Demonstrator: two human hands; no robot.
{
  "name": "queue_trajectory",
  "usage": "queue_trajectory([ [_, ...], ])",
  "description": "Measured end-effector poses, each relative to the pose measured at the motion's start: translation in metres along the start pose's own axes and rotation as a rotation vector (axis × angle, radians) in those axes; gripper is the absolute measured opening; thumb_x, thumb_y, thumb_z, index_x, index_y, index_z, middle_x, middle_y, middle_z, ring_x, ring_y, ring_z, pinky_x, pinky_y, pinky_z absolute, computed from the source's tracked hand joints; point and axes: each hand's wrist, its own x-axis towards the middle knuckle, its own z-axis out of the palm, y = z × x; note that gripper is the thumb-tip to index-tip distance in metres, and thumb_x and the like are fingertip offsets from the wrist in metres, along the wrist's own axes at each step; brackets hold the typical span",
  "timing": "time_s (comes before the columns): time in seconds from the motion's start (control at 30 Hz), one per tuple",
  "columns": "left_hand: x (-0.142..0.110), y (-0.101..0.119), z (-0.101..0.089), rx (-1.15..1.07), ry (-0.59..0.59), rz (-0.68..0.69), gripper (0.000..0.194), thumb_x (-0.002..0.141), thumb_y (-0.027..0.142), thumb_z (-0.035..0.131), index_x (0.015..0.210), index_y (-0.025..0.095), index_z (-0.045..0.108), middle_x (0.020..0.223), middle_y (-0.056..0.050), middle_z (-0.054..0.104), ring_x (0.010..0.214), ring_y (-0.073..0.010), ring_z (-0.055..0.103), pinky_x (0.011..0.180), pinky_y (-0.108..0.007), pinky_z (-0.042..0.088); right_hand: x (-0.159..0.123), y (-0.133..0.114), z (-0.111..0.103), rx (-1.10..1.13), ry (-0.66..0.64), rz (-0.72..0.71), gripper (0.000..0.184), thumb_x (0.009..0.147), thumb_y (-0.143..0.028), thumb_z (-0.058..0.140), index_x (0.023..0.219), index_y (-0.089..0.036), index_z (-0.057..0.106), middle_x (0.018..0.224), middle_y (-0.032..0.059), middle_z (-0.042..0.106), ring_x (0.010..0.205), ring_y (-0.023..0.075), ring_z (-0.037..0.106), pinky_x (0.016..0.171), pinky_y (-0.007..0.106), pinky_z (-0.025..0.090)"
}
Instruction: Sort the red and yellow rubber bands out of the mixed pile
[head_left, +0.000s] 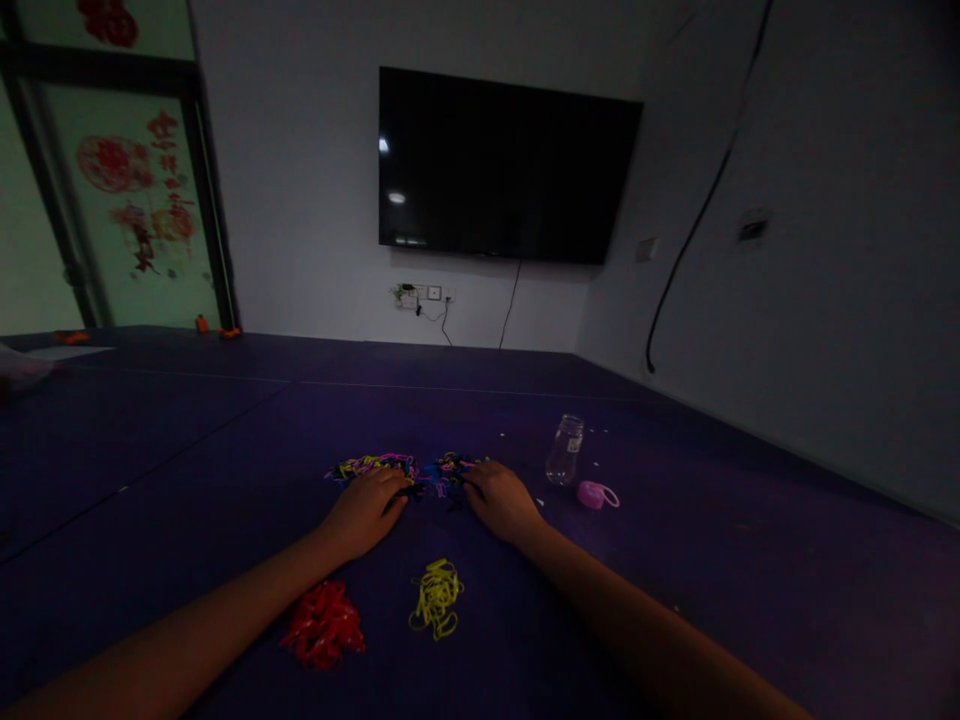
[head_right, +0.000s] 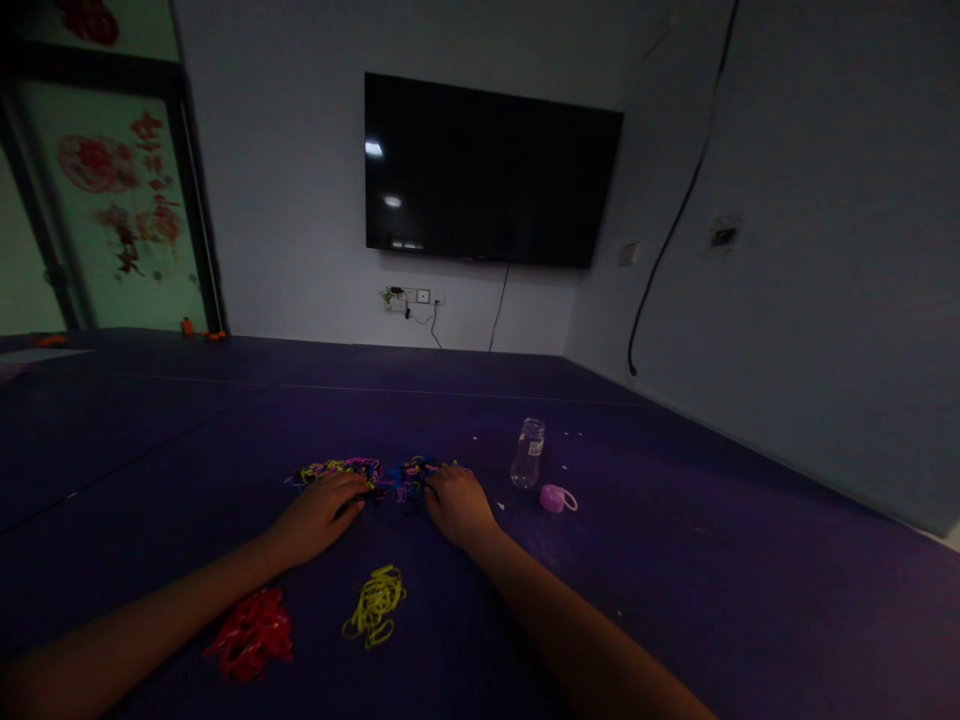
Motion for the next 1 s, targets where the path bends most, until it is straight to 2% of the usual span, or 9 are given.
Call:
queue_trajectory([
  [0.47,-0.0003,0.0014,-0.0003,0.0,0.003,-0.012,0.022,0.085,0.015,0.046,0.101,0.019,0.06,0.105,-0.006,0.065,0.101,-0.022,0.058,0.091,-0.038,0.044,0.0004,0.0027,0.0041,0.011,0.067,-0.009,0.027,0.09,-0.019,0.043,0.108,-0.017,0.063,0.107,0.0088,0.065,0.104,0.0201,0.055,0.092,0.03,0.038],
  [0.73,0.0006,0.0026,-0.0009,0.019,0.007,-0.033,0.02,0.085,0.016,0.047,0.098,0.018,0.061,0.106,-0.009,0.064,0.101,-0.0242,0.058,0.091,-0.04,0.044,-0.0014,-0.0026,0.003,0.06,0.125,-0.205,0.027,0.09,-0.015,0.043,0.107,-0.018,0.064,0.109,0.0068,0.065,0.106,0.0187,0.055,0.092,0.031,0.038],
  [1.0,-0.0003,0.002,0.0005,0.034,0.028,-0.038,0.024,0.086,0.018,0.046,0.105,0.018,0.061,0.108,-0.008,0.065,0.103,-0.0235,0.058,0.092,-0.04,0.043,-0.0012,-0.006,0.0003,0.01,0.069,-0.242,0.023,0.091,-0.016,0.042,0.093,-0.017,0.066,0.102,0.008,0.066,0.107,0.02,0.053,0.093,0.033,0.037],
])
